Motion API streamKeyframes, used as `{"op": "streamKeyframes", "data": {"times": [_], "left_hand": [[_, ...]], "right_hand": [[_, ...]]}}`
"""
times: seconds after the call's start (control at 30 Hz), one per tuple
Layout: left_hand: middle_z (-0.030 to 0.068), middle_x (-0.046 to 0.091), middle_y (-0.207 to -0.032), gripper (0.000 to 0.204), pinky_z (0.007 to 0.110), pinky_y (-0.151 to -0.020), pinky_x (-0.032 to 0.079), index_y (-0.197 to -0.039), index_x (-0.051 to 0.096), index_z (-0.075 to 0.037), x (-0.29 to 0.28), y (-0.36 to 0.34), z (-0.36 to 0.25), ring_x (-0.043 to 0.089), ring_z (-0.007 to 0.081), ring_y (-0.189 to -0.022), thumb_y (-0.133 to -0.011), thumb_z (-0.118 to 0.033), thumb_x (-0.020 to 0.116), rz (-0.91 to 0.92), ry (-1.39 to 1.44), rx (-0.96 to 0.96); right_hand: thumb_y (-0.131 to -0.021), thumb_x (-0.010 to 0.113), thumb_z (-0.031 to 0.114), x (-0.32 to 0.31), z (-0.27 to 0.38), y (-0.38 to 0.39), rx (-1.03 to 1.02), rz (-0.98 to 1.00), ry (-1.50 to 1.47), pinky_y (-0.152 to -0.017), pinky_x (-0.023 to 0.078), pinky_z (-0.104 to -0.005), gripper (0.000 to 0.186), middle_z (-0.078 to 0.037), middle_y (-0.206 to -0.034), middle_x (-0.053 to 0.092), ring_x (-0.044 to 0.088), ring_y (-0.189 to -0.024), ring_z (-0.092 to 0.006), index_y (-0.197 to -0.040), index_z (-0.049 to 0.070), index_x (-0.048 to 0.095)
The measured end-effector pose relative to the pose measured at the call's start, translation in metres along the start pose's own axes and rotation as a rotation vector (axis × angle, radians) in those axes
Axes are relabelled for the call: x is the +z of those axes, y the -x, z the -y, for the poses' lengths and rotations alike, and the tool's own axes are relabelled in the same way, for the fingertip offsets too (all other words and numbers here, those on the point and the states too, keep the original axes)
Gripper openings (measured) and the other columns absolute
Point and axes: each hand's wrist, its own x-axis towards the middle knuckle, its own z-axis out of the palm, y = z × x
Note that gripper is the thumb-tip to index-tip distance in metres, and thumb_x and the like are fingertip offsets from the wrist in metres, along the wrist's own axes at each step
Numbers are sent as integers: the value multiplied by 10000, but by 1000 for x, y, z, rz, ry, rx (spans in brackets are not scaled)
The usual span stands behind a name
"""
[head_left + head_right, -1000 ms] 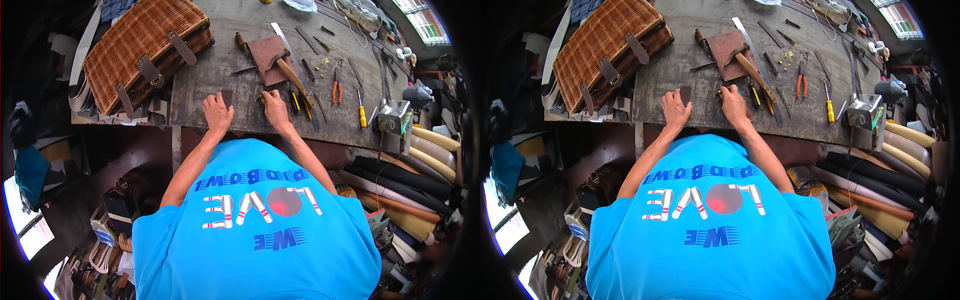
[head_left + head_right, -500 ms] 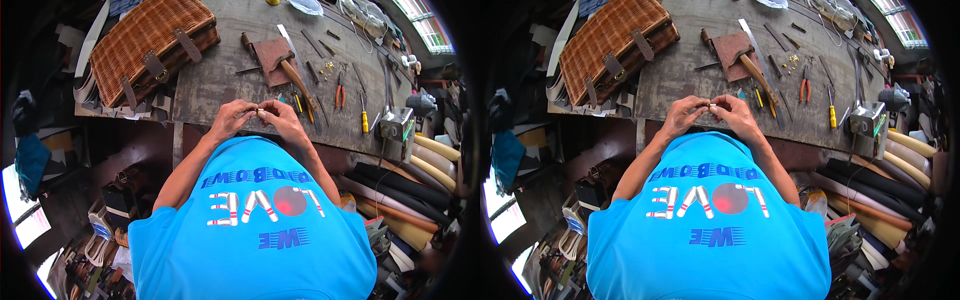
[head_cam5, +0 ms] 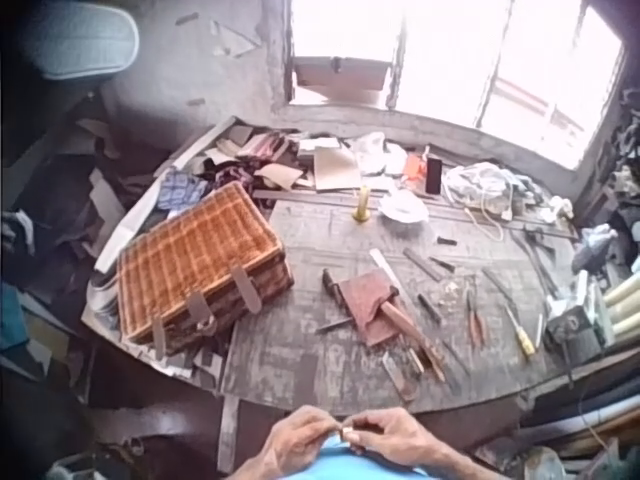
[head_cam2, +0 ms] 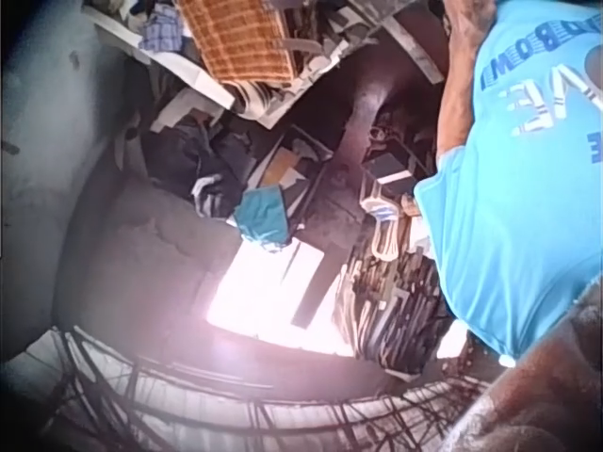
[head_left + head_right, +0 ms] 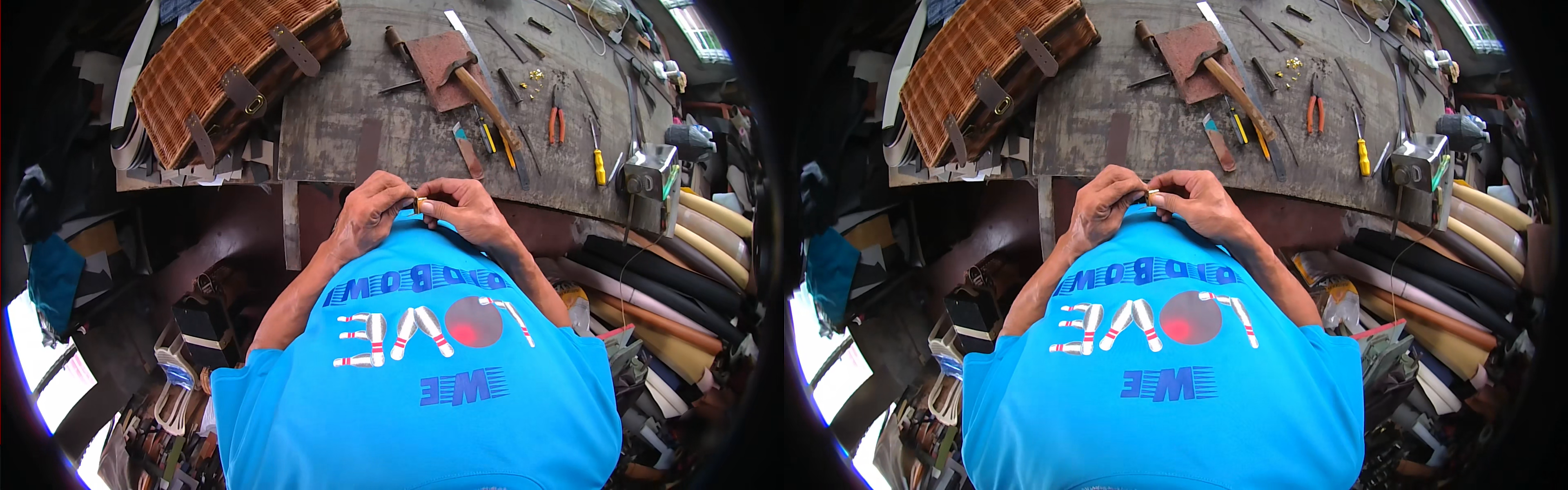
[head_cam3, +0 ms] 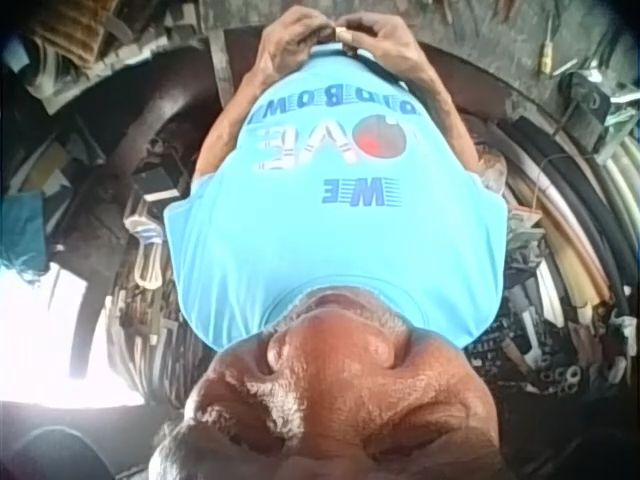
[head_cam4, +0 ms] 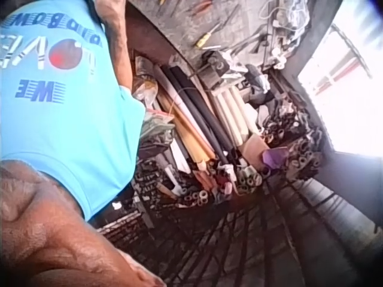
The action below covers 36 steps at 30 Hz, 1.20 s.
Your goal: Applying adhesive to a leather strap and attaching a metal buckle before mounting it onto a wicker basket.
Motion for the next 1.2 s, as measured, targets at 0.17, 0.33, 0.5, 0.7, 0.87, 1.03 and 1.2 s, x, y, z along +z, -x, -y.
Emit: {"op": "streamKeyframes", "data": {"times": [0.17,0.33,0.5,0.7,0.87,1.03,1.2], "left_hand": [[110,656,-987,196,309,-716,564,-1044,690,-23,-4,7,3,676,224,-872,-857,38,679,2,44,-51],[103,664,-1068,332,338,-825,560,-1149,687,-47,-8,11,-2,674,213,-951,-829,-94,764,-20,359,-200],[103,663,-1086,393,356,-839,556,-1169,679,-65,-24,13,2,675,235,-971,-796,-111,796,126,207,-173],[99,662,-1073,381,339,-800,576,-1167,680,-80,-29,22,6,682,240,-961,-799,-85,780,167,123,-122],[97,665,-1051,372,330,-782,587,-1169,674,-78,-32,26,12,687,236,-950,-809,-62,764,146,112,-115],[156,595,-1192,584,365,-879,553,-1293,580,-26,-39,21,23,638,284,-1048,-780,-174,818,175,170,-166],[153,538,-1255,736,376,-920,512,-1385,471,-18,-31,41,59,592,271,-1074,-778,-226,830,-6,156,-380]], "right_hand": [[-935,668,129,9,-10,-1,-13,-39,-25,-697,506,-222,256,-43,-871,665,604,-765,-76,-1119,-48,644],[-938,656,116,19,-10,-3,-40,-146,-83,-697,510,-228,252,-54,-882,659,611,-771,-86,-1121,-55,629],[-935,654,110,26,5,0,1,-116,31,-693,511,-231,255,-58,-883,662,609,-767,-86,-1115,-69,632],[-927,662,113,34,7,2,47,-84,83,-685,506,-226,259,-52,-853,658,602,-752,-83,-1103,-75,647],[-925,672,124,38,-1,-4,63,-99,24,-688,509,-221,284,-57,-862,664,613,-762,-88,-1127,-71,637],[-926,676,128,43,-12,-17,56,-159,-30,-693,512,-219,296,-66,-874,669,620,-765,-91,-1138,-73,623],[-933,665,111,34,-21,-40,80,-236,-72,-702,518,-220,260,-66,-877,669,625,-767,-96,-1115,-69,623]]}}
